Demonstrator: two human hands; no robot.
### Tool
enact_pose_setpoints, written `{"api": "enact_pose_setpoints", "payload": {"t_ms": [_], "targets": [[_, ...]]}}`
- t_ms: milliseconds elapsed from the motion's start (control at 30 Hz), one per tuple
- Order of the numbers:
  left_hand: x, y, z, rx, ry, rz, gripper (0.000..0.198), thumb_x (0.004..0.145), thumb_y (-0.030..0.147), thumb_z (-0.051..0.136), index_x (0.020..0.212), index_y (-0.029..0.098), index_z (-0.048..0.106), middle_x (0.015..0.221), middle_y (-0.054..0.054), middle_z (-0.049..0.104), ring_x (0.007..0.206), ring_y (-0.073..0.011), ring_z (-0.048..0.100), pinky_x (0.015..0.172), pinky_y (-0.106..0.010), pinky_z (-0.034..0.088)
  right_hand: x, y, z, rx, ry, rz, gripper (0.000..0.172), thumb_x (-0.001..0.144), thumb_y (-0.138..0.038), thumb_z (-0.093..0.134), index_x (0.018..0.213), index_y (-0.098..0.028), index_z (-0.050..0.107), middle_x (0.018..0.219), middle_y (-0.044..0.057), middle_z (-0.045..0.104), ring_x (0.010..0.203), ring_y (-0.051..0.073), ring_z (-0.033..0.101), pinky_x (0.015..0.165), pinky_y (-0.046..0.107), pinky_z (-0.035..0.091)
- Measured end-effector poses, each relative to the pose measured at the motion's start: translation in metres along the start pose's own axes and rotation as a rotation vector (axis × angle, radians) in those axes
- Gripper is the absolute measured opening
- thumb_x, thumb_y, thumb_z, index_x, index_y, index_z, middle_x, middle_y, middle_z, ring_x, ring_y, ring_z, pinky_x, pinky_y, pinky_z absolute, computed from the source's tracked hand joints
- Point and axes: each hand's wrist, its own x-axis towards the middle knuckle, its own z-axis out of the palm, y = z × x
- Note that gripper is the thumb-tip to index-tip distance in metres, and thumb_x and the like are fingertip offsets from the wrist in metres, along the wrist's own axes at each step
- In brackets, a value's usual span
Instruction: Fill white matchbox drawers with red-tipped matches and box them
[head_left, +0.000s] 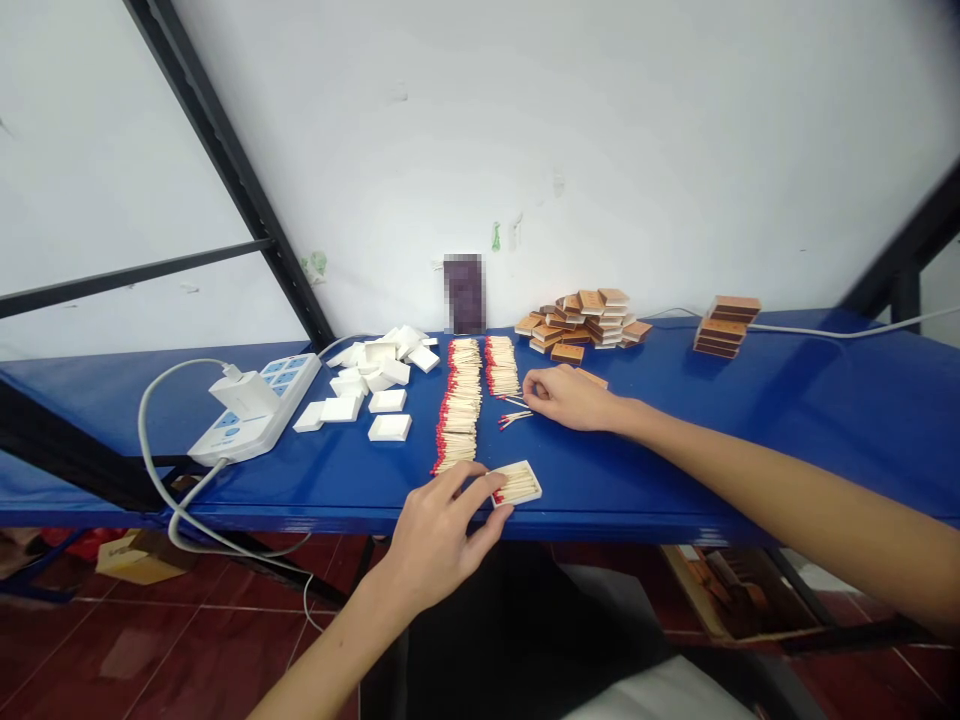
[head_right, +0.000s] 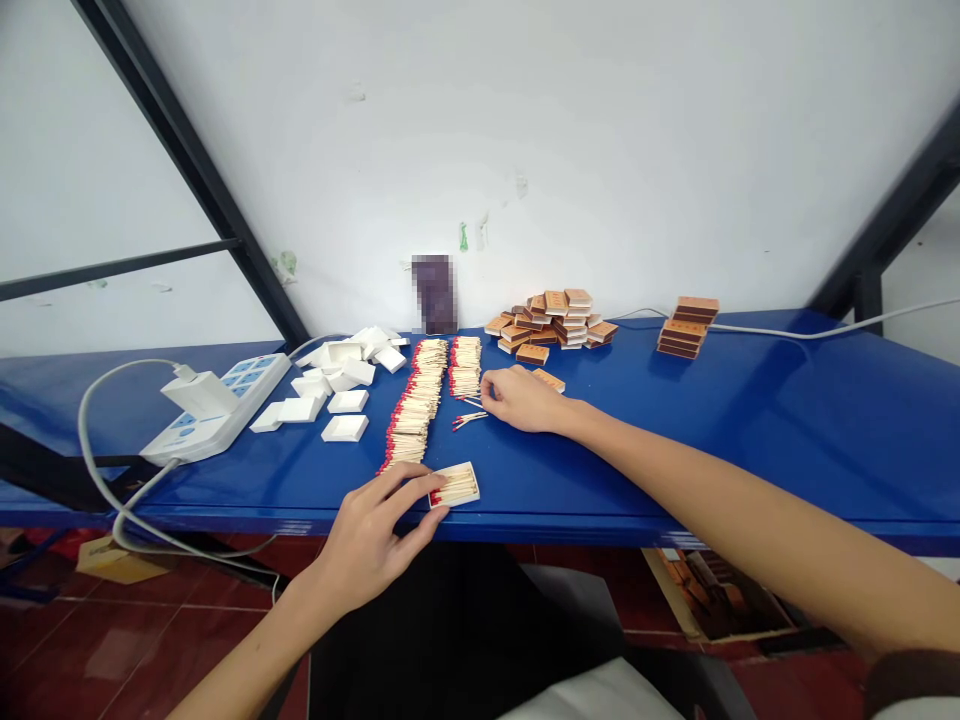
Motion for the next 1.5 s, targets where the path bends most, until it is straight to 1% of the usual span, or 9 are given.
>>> {"api": "enact_pose_setpoints", "payload": {"t_ms": [267, 500, 633, 767, 867, 1033, 1100, 1267, 1500], "targets": [[0.0, 0.001, 0.001, 0.014, 0.006, 0.001, 0.018, 0.096, 0.027, 0.056, 0.112, 0.021, 0.062, 0.105, -0.007, 0.067, 0.09, -0.0191, 0.068, 0.076, -0.03, 0.058, -0.001, -0.005, 0.0, 0.029, -0.005, -0.065, 0.018, 0.094, -0.034, 0.049, 0.091, -0.021, 0.061, 0.074, 0.001, 0.064, 0.064, 0.014, 0.052, 0.059, 0.026, 0.028], [0.001, 0.001, -0.002, 0.014, -0.004, -0.005, 0.02, 0.096, 0.028, 0.055, 0.114, 0.021, 0.062, 0.105, -0.007, 0.067, 0.091, -0.0191, 0.068, 0.076, -0.03, 0.058, 0.002, 0.003, 0.001, 0.085, -0.052, -0.114, 0.019, 0.095, -0.031, 0.048, 0.092, -0.02, 0.062, 0.074, 0.001, 0.063, 0.065, 0.015, 0.052, 0.06, 0.026, 0.029], [0.001, 0.001, -0.002, 0.013, -0.009, -0.015, 0.02, 0.096, 0.027, 0.055, 0.114, 0.021, 0.062, 0.105, -0.007, 0.067, 0.091, -0.0193, 0.068, 0.077, -0.031, 0.058, -0.001, 0.004, -0.004, 0.149, -0.088, -0.153, 0.023, 0.096, -0.034, 0.047, 0.092, -0.019, 0.064, 0.076, 0.001, 0.065, 0.067, 0.015, 0.054, 0.062, 0.026, 0.032], [0.0, 0.001, -0.001, 0.007, -0.019, -0.006, 0.021, 0.096, 0.027, 0.055, 0.115, 0.02, 0.061, 0.105, -0.007, 0.067, 0.09, -0.019, 0.068, 0.077, -0.031, 0.058, -0.005, -0.003, -0.011, 0.193, -0.108, -0.183, 0.032, 0.098, -0.036, 0.043, 0.09, -0.018, 0.067, 0.082, 0.003, 0.07, 0.07, 0.016, 0.058, 0.064, 0.026, 0.035], [0.0, 0.001, -0.001, 0.016, -0.016, -0.008, 0.021, 0.097, 0.028, 0.054, 0.115, 0.021, 0.061, 0.105, -0.007, 0.067, 0.091, -0.0189, 0.068, 0.078, -0.031, 0.058, -0.007, -0.009, -0.016, 0.199, -0.125, -0.205, 0.032, 0.097, -0.036, 0.045, 0.09, -0.018, 0.07, 0.086, 0.004, 0.072, 0.072, 0.016, 0.06, 0.065, 0.027, 0.037], [-0.001, 0.001, -0.002, 0.01, -0.015, -0.018, 0.021, 0.097, 0.028, 0.054, 0.115, 0.021, 0.061, 0.106, -0.008, 0.067, 0.091, -0.0189, 0.068, 0.079, -0.031, 0.058, -0.01, -0.015, -0.02, 0.189, -0.17, -0.208, 0.024, 0.092, -0.036, 0.053, 0.09, -0.018, 0.069, 0.073, 0.002, 0.067, 0.064, 0.015, 0.057, 0.06, 0.026, 0.036], [-0.001, 0.001, -0.001, 0.013, -0.008, -0.009, 0.021, 0.097, 0.028, 0.054, 0.116, 0.021, 0.061, 0.106, -0.008, 0.067, 0.09, -0.0188, 0.068, 0.079, -0.031, 0.058, -0.01, -0.016, -0.021, 0.157, -0.174, -0.219, 0.022, 0.093, -0.033, 0.052, 0.092, -0.019, 0.068, 0.074, 0.002, 0.067, 0.065, 0.016, 0.057, 0.061, 0.026, 0.036], [-0.001, 0.0, -0.001, 0.021, 0.005, 0.006, 0.022, 0.096, 0.027, 0.054, 0.116, 0.021, 0.061, 0.105, -0.008, 0.067, 0.09, -0.0183, 0.069, 0.079, -0.03, 0.059, -0.009, -0.014, -0.021, 0.029, -0.144, -0.24, 0.021, 0.092, -0.021, 0.046, 0.099, -0.02, 0.066, 0.089, 0.005, 0.07, 0.077, 0.018, 0.062, 0.069, 0.027, 0.038], [-0.002, -0.001, 0.001, 0.031, 0.021, 0.022, 0.021, 0.095, 0.026, 0.056, 0.115, 0.021, 0.061, 0.106, -0.007, 0.067, 0.09, -0.0189, 0.069, 0.078, -0.031, 0.059, -0.007, -0.009, -0.013, 0.038, -0.168, -0.269, 0.024, 0.092, -0.017, 0.042, 0.109, -0.019, 0.06, 0.096, 0.008, 0.069, 0.085, 0.021, 0.061, 0.075, 0.03, 0.04]]}}
